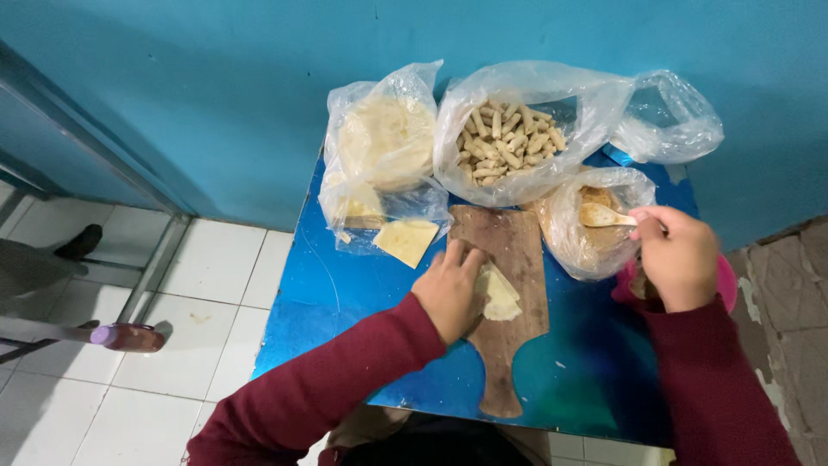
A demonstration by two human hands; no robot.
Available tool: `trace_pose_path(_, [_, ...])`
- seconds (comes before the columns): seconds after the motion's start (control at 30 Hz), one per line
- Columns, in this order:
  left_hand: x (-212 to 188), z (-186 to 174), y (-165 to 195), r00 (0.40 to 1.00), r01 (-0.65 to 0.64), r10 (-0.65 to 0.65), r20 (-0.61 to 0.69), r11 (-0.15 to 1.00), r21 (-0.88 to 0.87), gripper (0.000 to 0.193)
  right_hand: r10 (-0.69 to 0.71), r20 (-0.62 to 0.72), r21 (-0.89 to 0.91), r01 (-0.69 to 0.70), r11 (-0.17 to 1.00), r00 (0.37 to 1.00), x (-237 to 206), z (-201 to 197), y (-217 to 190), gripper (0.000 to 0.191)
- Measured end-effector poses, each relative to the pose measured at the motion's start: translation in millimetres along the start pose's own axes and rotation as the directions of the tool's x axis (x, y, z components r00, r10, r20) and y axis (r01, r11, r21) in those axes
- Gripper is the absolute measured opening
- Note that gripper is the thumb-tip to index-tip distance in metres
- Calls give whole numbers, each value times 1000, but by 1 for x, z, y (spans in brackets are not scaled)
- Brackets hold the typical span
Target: The person spoons a brown powder from a plastic bag onto square pastry wrappers on a wooden board, then folds the wrappers over the filling into triangles and stacks the folded pieces on the board. They repeat this for several wrappers, occasionally pressing the folded pieces flat by hand.
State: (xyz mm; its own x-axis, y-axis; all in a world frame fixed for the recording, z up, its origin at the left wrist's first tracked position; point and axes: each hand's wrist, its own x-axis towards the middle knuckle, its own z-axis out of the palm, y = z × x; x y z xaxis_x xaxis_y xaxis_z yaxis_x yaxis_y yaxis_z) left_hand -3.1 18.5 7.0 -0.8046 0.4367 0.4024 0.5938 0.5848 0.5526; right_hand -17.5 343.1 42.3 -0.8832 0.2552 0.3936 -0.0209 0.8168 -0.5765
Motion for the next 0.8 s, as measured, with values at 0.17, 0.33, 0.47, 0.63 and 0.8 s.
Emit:
trace_pose_path(0.17, [1,-13,-2,997,0,-17,79,979,203,41,82,-7,160,-80,984,997,-9,-17,-10,20])
trace_pose_path(0.33, [-2,-10,-7,974,46,-90,206,977,207,30,189,64,356,-199,913,980,-39,-28,-28,23])
trace_pose_path(0.47, [-2,-6,-11,974,68,-111,197,975,212,26,118,196,327,-178,928,974,-69,-17,-43,22])
trace_pose_path(0.63, [0,-6,-13,982,63,-94,163,981,182,23,109,300,225,-181,957,948,-93,9,-62,21])
trace_pose_path(0.8, [2,-10,-17,973,105,-131,192,985,138,21,-134,203,141,106,984,970,-102,18,-81,18])
